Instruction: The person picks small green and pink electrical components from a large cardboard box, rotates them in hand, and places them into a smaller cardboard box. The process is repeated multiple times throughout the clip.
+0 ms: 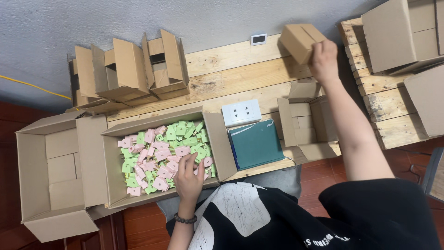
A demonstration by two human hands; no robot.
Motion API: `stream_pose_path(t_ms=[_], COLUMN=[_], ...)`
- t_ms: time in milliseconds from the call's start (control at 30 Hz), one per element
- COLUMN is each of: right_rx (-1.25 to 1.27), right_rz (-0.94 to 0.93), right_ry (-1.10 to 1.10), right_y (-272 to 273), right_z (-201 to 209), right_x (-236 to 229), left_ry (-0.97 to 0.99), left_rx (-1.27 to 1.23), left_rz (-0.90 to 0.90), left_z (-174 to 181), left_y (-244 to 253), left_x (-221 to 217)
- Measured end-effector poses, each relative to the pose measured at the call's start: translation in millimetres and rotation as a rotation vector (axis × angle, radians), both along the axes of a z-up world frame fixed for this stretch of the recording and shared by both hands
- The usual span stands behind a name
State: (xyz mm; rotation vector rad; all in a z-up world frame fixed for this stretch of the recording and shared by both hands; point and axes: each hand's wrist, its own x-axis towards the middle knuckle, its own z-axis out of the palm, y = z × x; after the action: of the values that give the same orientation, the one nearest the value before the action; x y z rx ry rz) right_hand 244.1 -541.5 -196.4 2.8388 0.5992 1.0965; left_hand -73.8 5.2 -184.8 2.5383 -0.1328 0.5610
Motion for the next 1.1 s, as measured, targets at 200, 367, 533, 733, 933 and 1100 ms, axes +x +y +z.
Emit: stream_pose_path(t_ms=[200,367,533,733,933,1100], right_rx=[-0.357,-0.353,-0.259,0.476,0.723,0.371], right_rz=[-0.066,-0.097,-0.159,-0.440,-0.469,-0.121], right_ry=[-0.121,-0.026,0.217,0.643,0.243,0.061], right_y=[30.6,34.8,51.7,59.6,83.3,104.6], right_z=[-2.4,-44.4,-43.4,-44.0,-37.4,-38.6], right_x=[5.0,10.3,-2.8,0.5,-11.9,-12.4], left_ry=[0.030,0.082,0.130,0.142,0.122,0.166], left_rx=[0.024,0.014,-0.003,-0.019,-0.035,-0.034], left_rz=[0.023,0.072,0.120,0.134,0.106,0.120], left_z=[7.9,6.1,5.7,4.9,7.3,11.7], left_y=[-1.8,-3.7,-5.3,-6.2,-5.4,-5.6], left_x=[0.5,-0.3,-1.2,0.9,0.6,-1.4])
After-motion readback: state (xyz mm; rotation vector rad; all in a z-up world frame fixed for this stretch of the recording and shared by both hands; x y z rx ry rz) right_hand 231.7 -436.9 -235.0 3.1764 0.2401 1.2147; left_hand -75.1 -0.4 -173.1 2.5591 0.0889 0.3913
